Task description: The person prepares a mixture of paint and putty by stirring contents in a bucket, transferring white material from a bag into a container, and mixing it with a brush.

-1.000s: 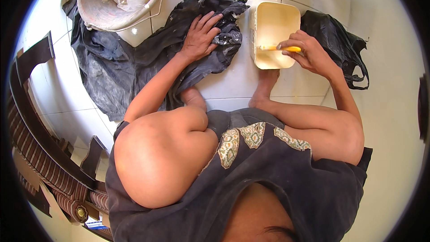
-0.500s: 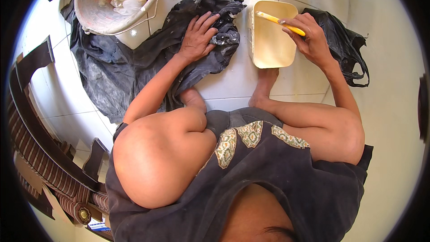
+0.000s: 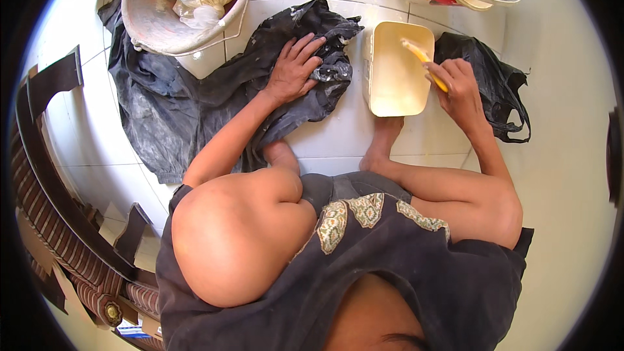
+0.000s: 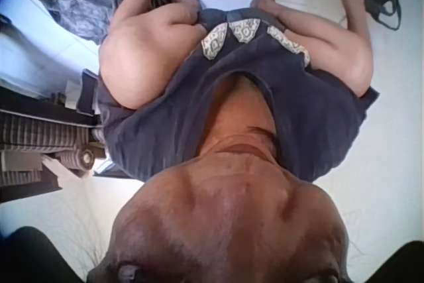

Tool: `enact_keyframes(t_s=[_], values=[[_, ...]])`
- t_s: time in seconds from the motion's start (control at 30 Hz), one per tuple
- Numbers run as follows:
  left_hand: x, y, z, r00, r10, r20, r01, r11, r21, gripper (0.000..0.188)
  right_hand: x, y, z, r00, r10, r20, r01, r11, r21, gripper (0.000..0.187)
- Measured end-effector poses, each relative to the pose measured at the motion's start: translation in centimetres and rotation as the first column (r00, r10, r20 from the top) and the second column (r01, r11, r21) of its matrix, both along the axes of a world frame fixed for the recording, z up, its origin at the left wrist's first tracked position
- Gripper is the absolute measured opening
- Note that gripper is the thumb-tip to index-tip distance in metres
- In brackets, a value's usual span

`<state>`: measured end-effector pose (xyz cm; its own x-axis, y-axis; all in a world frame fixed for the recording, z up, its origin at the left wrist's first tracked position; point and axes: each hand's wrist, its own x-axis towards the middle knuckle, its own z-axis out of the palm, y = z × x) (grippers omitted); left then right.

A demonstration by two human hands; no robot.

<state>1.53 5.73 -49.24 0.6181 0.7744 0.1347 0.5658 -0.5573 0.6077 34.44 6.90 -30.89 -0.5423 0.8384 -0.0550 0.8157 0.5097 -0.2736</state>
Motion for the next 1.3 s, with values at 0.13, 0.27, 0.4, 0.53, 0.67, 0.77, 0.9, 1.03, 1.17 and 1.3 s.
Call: enact_keyframes(t_s=[0.13,0.27,0.4,0.53,0.67,0.77,0.9,1.03,1.17,1.3], values=[[0.0,-0.1,-0.1,1.000,-0.006,-0.009,0.006,1.000,-0.004,0.042,0.7,-0.9,0.4,0.998,-0.032,-0.056,0.027,0.995,-0.093,0.025],[0.1,-0.1,-0.1,1.000,0.003,-0.007,-0.003,1.000,0.016,0.041,1.4,-1.3,1.3,0.998,-0.045,-0.051,0.032,0.972,-0.231,0.021],[0.1,0.0,0.0,1.000,0.003,0.008,-0.003,1.000,0.016,0.039,1.4,-1.9,1.8,0.996,-0.042,-0.075,0.010,0.923,-0.384,0.020],[0.0,0.0,0.1,1.000,0.001,-0.001,-0.001,1.000,0.018,0.039,1.3,-2.3,1.6,0.990,-0.037,-0.137,-0.032,0.883,-0.468,0.020],[0.1,0.0,0.0,1.000,-0.004,-0.020,0.004,1.000,0.017,0.041,1.0,-1.8,0.7,0.979,-0.016,-0.201,-0.075,0.897,-0.435,0.021],[0.1,0.0,0.1,1.000,-0.007,-0.024,0.007,1.000,0.015,0.042,0.7,-1.3,0.0,0.977,-0.004,-0.214,-0.082,0.919,-0.386,0.023],[0.1,0.1,-0.1,1.000,-0.009,-0.017,0.009,1.000,0.029,0.042,0.2,-0.3,-0.3,0.980,0.028,-0.196,-0.080,0.962,-0.261,0.027],[0.1,0.1,-0.1,1.000,-0.013,-0.026,0.014,0.999,0.030,0.042,-0.1,0.2,-1.0,0.987,0.046,-0.157,-0.064,0.992,-0.111,0.030],[0.1,0.0,0.1,0.999,-0.016,-0.027,0.017,1.000,0.015,0.043,0.1,0.4,-1.5,0.989,0.107,-0.102,-0.106,0.994,0.022,0.033],[0.0,0.0,-0.1,1.000,-0.006,-0.003,0.006,1.000,0.026,0.043,0.2,0.1,-1.4,0.993,0.116,-0.036,-0.113,0.992,0.060,0.034]])
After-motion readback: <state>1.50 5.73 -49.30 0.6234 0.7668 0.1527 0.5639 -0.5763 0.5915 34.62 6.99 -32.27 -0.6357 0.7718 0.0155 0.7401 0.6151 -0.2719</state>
